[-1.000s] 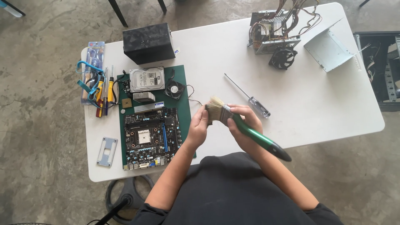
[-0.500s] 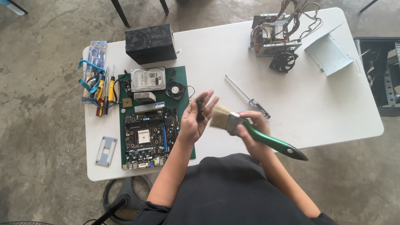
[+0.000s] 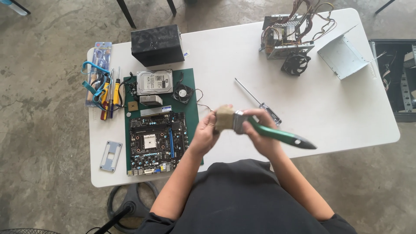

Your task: Cleaning small computer components using a brush on a repair bench.

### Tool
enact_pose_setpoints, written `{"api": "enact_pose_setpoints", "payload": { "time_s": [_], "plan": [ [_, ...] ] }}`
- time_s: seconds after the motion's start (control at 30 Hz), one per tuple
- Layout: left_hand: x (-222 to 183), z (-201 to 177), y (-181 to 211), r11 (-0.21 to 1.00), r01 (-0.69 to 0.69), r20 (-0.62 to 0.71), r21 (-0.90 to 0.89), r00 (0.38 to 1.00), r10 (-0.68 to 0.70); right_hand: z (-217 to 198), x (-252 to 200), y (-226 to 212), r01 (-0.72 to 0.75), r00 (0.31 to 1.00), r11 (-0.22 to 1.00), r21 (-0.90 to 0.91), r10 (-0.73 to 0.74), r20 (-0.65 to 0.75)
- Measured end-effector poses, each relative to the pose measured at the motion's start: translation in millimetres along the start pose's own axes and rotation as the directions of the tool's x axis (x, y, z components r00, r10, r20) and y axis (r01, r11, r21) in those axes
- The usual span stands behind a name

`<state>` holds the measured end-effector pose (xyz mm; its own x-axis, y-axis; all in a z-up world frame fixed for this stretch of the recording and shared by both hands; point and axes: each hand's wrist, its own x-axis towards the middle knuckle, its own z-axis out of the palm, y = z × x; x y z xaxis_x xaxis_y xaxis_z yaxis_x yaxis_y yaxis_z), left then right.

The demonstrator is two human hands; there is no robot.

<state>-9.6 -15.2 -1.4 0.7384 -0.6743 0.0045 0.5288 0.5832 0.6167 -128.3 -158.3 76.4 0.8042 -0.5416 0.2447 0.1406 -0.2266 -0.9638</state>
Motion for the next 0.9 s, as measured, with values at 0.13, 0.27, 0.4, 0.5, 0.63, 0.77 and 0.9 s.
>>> {"api": "enact_pose_setpoints", "payload": {
  "time_s": [0.13,0.27,0.4,0.5,0.63,0.77,0.9],
  "plan": [
    [-0.7,-13.1,-6.8,1.0,0.005,-0.006,-0.029,1.0,-0.005,18.4,-2.4,-11.0,0.005,0.998,1.0,0.017,-0.004,-0.062],
    [5.3,-25.5,16.6,0.998,-0.026,-0.011,0.054,1.0,0.027,16.1,-26.7,30.2,-0.174,0.971,0.982,-0.07,0.183,0.151],
    [13.5,-73.1,30.6,0.81,0.171,-0.138,0.561,0.984,-0.112,8.4,-16.4,62.8,-0.226,0.97,0.962,-0.15,0.237,0.06],
    [15.2,-104.9,59.3,-0.197,0.005,0.001,0.98,1.0,0.031,-0.5,-16.8,117.4,-0.551,0.819,0.757,0.352,0.572,0.05],
    [34.7,-194.2,67.1,-0.776,-0.057,0.132,0.628,0.991,0.034,-20.8,-42.2,137.4,-0.678,0.698,0.636,0.368,0.714,0.053],
    [40.2,-221.8,96.5,-0.822,-0.181,0.261,0.541,0.965,-0.04,-41.6,-67.8,158.2,-0.75,0.595,0.524,0.404,0.801,0.066],
    [50.6,-246.1,95.3,-0.891,-0.257,0.441,0.374,0.895,-0.073,-55.1,-98.3,227.0,-0.67,0.547,0.413,0.617,0.836,0.034]
  ]
}}
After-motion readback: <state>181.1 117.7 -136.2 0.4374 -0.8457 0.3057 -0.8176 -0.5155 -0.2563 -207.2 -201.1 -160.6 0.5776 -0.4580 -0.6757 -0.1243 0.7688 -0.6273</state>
